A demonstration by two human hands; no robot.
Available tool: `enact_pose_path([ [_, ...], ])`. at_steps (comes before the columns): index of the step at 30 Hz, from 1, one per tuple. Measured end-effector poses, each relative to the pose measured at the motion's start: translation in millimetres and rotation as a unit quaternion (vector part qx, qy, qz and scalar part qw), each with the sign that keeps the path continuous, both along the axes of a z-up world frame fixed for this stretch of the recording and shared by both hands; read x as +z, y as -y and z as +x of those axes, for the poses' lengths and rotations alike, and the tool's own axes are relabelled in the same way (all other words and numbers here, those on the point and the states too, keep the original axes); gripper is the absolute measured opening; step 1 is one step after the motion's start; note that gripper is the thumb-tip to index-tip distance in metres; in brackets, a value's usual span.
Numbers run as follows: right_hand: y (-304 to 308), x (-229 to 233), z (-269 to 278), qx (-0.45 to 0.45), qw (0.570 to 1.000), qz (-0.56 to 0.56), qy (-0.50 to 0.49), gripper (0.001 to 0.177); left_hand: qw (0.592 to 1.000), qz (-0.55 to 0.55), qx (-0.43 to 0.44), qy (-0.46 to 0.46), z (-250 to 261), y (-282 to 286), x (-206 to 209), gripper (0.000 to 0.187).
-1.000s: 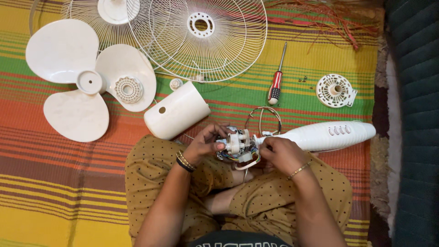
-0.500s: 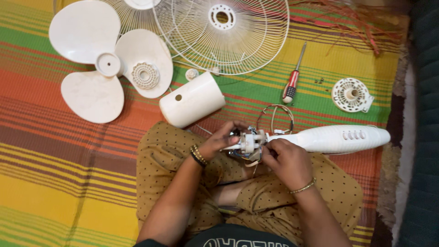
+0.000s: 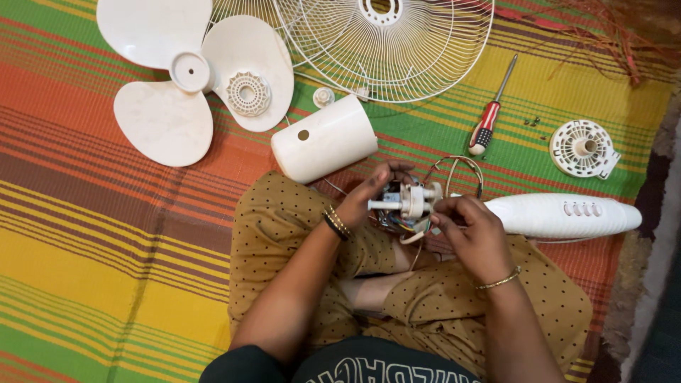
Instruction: The person assembles a disassembled electric fan by connecting the motor to the neck, securing it with a screwdriver, and attaching the rear housing. The person handles the fan blades, grills, and motor components during the process.
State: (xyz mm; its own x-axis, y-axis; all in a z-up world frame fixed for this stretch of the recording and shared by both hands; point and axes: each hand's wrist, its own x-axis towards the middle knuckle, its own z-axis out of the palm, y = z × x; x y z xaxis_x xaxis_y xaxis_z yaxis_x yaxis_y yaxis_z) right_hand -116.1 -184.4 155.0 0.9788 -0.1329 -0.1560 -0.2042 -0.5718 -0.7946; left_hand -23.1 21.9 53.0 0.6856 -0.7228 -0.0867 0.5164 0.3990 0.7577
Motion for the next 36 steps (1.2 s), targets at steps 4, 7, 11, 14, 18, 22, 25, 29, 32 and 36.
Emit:
enact_pose_path([
  [4,-3,-4,3,0.027,0.996,-0.035,0.075,0.026,0.999,-0.015,0.042,-0.030,10,8,-10,0.071],
  [7,-9,-5,5,0.035,0.993,-0.058,0.099,0.034,0.996,-0.026,0.075,-0.050,16,12,-16,0.066],
  [11,-15,-5,6,0.052,0.984,-0.103,0.133,0.045,0.992,-0.036,0.095,-0.075,19,12,-21,0.061],
  [14,-18,-9,6,0.035,0.986,-0.104,0.128,0.047,0.990,-0.039,0.112,-0.074,22,15,-24,0.059],
  [18,-23,-15,6,-0.008,0.992,-0.066,0.107,0.048,0.988,-0.014,0.149,-0.049,23,16,-29,0.051],
  [22,-26,-21,8,-0.022,0.989,-0.070,0.132,0.049,0.987,-0.001,0.162,-0.008,25,17,-34,0.053],
  [25,-27,-30,8,-0.033,0.986,-0.079,0.146,0.046,0.984,0.000,0.175,-0.025,29,20,-43,0.051],
  [29,-30,-39,4,-0.041,0.977,-0.089,0.191,0.042,0.982,-0.004,0.178,-0.063,29,21,-51,0.051],
  [32,-35,-43,3,-0.040,0.971,-0.092,0.217,0.040,0.981,0.003,0.187,-0.048,30,22,-55,0.051],
  [36,-40,-48,1,-0.026,0.965,-0.100,0.242,0.037,0.982,-0.001,0.185,-0.050,35,23,-56,0.049],
])
